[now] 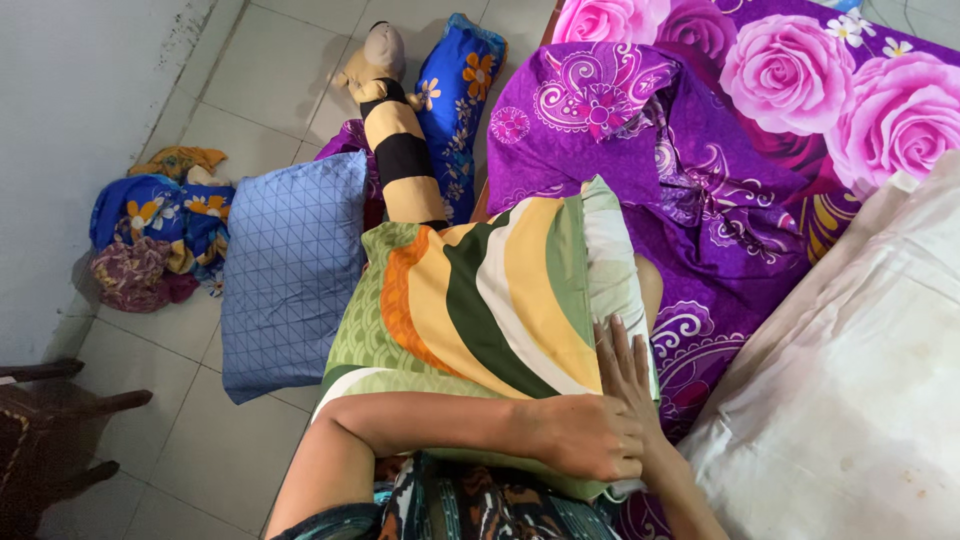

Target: The person inserts a pillow into a green and yellow patterned pillowcase, then into a blue geometric pillowcase, and finally into a purple paisley pillowcase. The person smooths and adjusts each pillowcase after insertion.

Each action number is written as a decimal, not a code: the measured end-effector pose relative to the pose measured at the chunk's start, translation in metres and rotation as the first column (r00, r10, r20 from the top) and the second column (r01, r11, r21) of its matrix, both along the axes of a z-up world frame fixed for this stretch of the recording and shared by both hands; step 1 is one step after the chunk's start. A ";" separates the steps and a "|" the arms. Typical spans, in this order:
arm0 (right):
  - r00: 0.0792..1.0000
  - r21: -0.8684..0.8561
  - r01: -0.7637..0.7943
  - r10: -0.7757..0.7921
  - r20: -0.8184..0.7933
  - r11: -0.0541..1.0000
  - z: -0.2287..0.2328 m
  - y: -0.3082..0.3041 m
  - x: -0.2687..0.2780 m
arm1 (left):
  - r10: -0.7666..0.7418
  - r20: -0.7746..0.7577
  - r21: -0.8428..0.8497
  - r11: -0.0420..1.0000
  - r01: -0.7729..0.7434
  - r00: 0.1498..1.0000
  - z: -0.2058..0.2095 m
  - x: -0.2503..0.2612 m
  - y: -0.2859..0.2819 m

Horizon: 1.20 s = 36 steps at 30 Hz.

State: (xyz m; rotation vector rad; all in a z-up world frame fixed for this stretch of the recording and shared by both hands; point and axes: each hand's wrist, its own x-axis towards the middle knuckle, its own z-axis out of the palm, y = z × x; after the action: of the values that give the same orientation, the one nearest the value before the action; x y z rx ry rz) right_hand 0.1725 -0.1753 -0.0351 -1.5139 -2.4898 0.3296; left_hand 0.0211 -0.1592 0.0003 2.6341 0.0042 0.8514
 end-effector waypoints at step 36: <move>0.161 -0.721 0.309 -0.781 -0.604 0.621 -0.036 0.020 0.067 | -0.042 -0.081 -0.107 0.994 0.033 0.996 0.005 -0.011 0.013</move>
State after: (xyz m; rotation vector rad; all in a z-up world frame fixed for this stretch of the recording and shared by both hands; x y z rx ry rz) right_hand 0.2395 -0.1550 -0.0708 -1.6173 -0.8478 1.2417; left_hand 0.0103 -0.1462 0.0051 2.5599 0.0214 0.7088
